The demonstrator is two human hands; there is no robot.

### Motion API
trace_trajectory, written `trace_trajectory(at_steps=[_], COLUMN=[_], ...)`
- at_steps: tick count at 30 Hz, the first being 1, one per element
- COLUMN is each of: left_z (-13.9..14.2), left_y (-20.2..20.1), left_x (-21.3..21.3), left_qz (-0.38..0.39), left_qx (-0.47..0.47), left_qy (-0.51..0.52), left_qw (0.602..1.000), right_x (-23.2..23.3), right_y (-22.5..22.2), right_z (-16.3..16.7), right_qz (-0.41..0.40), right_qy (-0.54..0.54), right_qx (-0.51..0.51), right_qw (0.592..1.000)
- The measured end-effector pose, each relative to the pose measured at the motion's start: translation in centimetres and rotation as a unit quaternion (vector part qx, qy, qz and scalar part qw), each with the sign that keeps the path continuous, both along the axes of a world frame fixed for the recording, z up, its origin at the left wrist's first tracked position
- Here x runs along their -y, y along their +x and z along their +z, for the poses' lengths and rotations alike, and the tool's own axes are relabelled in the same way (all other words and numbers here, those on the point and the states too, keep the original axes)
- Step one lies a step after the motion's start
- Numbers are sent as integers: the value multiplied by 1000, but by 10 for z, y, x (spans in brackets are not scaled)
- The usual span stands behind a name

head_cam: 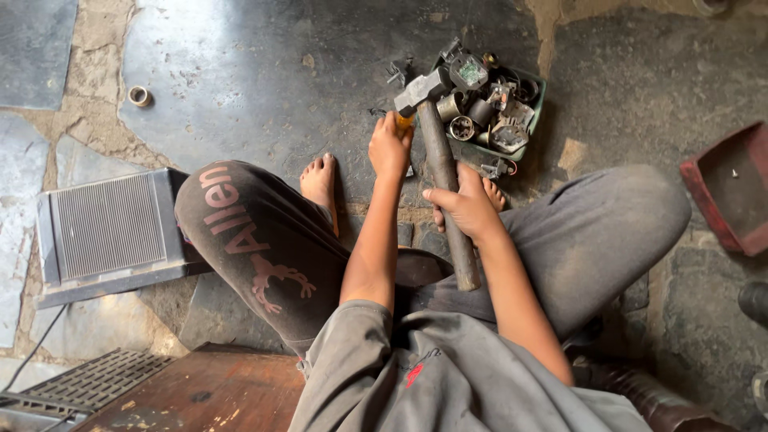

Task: The person sits on the floor and uses a hammer and screwdriver to disassemble small electrical components. They repeatedly strike the components to separate parts, then manually pull apart wires and casings, placing the separated pieces into a green bin.

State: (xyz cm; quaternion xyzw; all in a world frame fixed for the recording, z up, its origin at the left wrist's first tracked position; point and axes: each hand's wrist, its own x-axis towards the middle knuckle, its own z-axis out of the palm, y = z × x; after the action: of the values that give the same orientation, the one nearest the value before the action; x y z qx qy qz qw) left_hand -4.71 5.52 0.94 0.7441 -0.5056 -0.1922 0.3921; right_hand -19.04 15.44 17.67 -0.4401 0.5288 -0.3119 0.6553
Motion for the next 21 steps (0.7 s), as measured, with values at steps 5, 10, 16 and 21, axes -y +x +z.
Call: trace_trajectory(at_steps=[5,10,16,21], left_z=[3,1,1,7], left_y=[-1,-4,2,0], left_x=[-1,-1,5,13], left_qz=[-6,-11,-35,-20], left_qx=[0,12,-31,-65], left_qy=[-3,-10,-39,-81], left_qw=[1000,1000,998,994], right_x=[5,7,17,23], right_y=[-1,-2,-6,-8], right_z=[-28,-47,-60,-60], right_qz=[-7,-7,25,24], right_qy=[-32,-45,-135,-138], right_qx=[-31,-58,-113,-85], right_qw=[999,997,984,987])
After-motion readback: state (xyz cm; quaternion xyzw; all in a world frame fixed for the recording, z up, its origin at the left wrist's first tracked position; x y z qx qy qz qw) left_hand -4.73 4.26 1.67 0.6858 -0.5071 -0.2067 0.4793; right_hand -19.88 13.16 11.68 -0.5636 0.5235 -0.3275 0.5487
